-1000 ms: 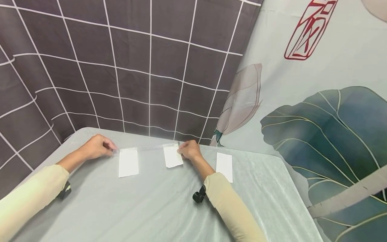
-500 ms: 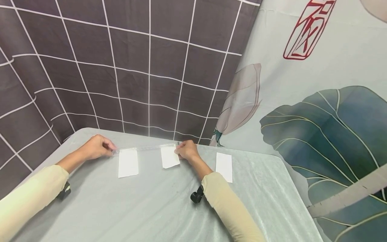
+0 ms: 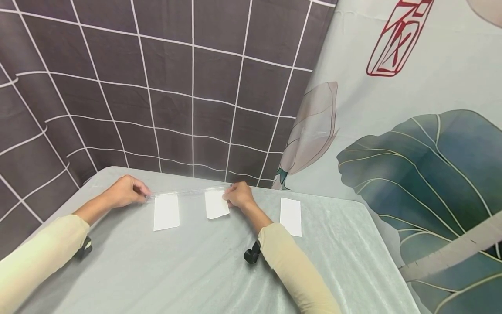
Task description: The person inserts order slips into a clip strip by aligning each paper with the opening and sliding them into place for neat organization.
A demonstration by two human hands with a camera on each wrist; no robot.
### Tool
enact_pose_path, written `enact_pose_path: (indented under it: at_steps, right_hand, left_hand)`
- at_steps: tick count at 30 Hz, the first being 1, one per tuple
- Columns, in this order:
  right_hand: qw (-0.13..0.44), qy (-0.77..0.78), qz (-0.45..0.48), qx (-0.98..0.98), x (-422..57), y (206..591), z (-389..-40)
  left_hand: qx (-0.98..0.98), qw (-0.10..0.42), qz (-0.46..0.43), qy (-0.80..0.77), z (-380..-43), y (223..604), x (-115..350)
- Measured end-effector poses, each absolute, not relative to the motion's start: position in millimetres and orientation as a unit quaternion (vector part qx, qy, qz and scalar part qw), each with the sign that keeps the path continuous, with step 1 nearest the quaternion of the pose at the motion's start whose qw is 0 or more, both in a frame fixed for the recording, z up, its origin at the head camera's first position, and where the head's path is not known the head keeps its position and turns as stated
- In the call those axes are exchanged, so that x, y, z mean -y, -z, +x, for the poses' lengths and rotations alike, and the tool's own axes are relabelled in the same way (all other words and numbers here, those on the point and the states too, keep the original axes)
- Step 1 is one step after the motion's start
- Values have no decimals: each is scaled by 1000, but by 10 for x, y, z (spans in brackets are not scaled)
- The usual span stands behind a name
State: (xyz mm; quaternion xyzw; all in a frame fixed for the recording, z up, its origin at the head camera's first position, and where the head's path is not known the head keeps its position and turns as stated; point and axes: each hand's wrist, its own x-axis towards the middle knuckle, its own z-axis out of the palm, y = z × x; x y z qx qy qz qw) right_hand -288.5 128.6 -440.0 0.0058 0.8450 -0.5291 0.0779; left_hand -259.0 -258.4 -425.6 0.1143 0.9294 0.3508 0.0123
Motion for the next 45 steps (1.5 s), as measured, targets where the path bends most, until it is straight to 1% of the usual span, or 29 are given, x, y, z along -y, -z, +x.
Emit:
enact_pose_path:
  at_steps: [21,45]
  right_hand:
    - [78,536,2,-841,-1080,4365,-2794]
    - [84,531,-8,-843,-900,4381,-2797]
  left_hand:
    - [-929,17,119,-351,-2614,4282,2591]
    - [-930,19,113,-350,-2602,4238,2581]
